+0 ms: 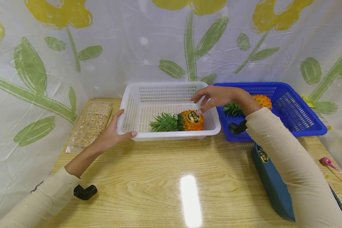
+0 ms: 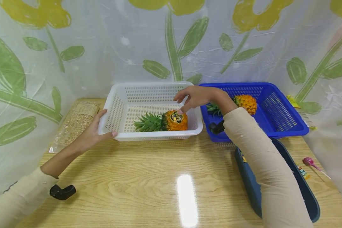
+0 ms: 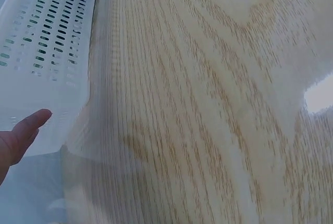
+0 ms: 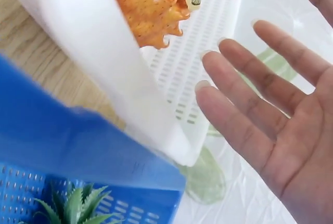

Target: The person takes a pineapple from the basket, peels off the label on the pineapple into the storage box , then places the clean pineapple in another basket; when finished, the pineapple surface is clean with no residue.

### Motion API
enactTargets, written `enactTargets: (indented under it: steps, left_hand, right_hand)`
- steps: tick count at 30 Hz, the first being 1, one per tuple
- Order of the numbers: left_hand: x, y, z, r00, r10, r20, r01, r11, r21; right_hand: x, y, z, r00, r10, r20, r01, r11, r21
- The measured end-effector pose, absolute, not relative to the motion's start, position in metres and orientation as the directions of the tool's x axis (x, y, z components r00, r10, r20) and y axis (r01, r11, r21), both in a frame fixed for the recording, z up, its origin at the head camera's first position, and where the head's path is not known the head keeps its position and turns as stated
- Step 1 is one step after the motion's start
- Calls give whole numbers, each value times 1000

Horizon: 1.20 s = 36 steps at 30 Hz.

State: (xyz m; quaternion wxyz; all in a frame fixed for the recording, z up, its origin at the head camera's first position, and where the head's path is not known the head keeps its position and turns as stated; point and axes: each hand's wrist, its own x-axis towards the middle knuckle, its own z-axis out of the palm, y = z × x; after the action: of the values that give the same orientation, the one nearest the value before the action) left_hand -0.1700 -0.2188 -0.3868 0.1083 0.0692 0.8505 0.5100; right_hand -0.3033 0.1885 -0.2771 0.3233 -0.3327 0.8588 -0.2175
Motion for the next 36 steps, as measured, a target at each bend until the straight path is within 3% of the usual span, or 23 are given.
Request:
enactTargets:
  steps: [12,26,36]
  left_hand:
    - [-170,-218,-385,-966,233,-113,8,464,886]
    - [-169,-218,-385,-964,235,-123,3,476,880]
    - [-169,-219,-384,-962,243,-124,7,475,880]
  right_hand:
    - [-312,168,-283,-517,-632,-577,-359,772,-524]
    - [-310,142,-290,-469,-623,-626,-436,780,-449]
    - [-310,142,-289,-447,-611,-653,-396,790,-468]
